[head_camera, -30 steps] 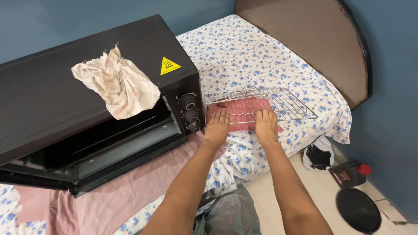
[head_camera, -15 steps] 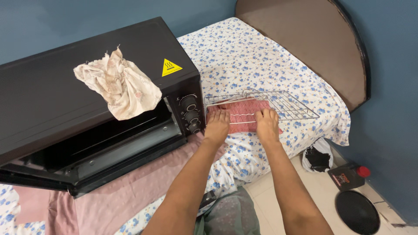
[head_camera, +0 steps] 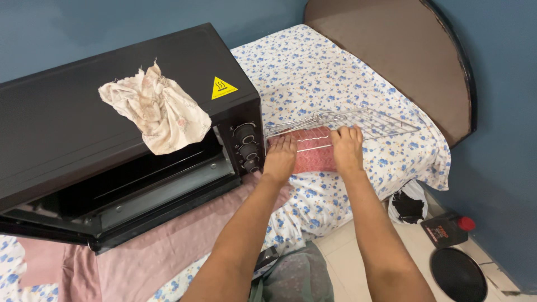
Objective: The person wipes the top of a black toaster oven with a cloth, then removes the baking tray and places it inside. They insert a wire rack and a roasting fork into the oven, then place a second wire rack inside, completing the assembly.
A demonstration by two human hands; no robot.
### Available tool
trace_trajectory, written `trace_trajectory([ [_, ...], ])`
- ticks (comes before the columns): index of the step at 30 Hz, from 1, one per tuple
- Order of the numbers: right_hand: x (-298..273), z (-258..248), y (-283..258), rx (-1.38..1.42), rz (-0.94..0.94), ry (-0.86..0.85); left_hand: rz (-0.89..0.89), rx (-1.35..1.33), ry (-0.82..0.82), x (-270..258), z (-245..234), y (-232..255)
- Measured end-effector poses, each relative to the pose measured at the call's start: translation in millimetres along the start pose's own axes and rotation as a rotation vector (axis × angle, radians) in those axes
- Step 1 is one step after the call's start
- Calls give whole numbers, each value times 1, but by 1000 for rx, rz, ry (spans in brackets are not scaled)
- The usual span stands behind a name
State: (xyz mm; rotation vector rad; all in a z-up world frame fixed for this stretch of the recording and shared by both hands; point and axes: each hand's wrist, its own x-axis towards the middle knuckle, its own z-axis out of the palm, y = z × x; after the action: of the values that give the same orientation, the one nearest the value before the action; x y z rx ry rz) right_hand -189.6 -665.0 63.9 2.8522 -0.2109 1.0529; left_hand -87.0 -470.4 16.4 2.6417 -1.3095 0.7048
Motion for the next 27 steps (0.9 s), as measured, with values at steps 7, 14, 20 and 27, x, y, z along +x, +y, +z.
trace_trajectory([
  [7,9,-8,-6,-78,-47,48,-49,-102,105,-6,7,0],
  [14,19,-11,-12,-165,-126,63,-197,-228,182,-18,35,12],
  [20,24,-16,-17,-197,-135,63,-231,-288,178,-20,42,14],
  [27,23,-23,-18,-203,-115,63,-232,-309,166,-18,34,14],
])
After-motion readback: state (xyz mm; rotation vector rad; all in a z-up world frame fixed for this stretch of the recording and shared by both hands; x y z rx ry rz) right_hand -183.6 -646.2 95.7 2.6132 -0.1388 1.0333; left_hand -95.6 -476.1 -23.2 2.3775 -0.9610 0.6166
